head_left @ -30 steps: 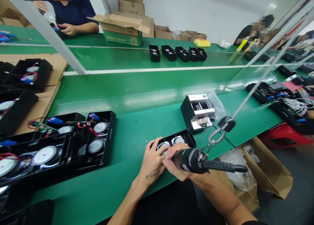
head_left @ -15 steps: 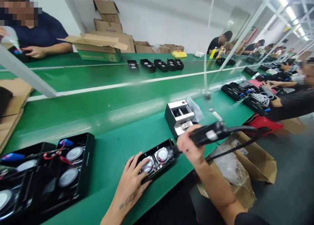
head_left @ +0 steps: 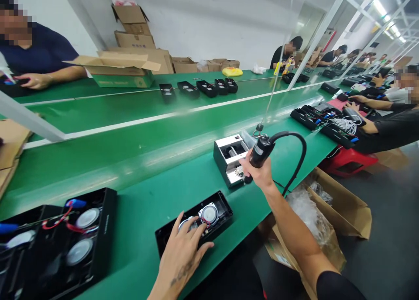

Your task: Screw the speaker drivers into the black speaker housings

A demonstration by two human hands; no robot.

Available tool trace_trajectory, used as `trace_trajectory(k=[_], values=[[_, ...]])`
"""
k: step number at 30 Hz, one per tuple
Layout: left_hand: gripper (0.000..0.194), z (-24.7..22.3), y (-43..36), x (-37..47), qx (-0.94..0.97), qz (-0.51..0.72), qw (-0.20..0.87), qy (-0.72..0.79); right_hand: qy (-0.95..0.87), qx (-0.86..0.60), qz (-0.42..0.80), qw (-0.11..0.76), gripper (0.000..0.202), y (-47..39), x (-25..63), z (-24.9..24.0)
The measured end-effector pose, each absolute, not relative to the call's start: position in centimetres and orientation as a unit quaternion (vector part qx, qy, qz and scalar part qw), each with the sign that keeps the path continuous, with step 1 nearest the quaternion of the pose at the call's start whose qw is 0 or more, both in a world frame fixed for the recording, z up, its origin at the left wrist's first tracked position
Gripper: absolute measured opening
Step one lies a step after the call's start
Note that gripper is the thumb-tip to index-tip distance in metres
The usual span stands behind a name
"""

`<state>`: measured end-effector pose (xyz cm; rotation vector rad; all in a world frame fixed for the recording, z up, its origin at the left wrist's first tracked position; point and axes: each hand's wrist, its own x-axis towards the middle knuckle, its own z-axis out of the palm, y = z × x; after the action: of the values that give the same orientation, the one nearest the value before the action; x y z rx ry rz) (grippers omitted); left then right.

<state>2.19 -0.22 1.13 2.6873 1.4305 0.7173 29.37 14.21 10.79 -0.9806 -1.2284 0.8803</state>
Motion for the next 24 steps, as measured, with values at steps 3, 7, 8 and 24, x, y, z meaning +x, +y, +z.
trace_trajectory(k=[3,7,8,24], values=[[0.015,1.7,-0.4,2.5,0.859,0.231,-0.002,0.457,-0.517,-0.368,0.473,0.611,0.033,11.5,28.9,11.2],[0.019,2.2,-0.3,2.6,0.854,0.245,-0.007,0.459,-0.482,-0.356,0.430,0.675,0.035,10.8,29.1,11.5],[0.019,2.1,-0.2,2.6,0.854,0.248,-0.008,0.458,-0.471,-0.366,0.397,0.698,0.034,11.3,29.4,11.6],[0.018,1.5,0.1,1.9,0.861,0.236,0.008,0.451,-0.497,-0.444,0.306,0.680,0.032,16.5,29.9,10.9]])
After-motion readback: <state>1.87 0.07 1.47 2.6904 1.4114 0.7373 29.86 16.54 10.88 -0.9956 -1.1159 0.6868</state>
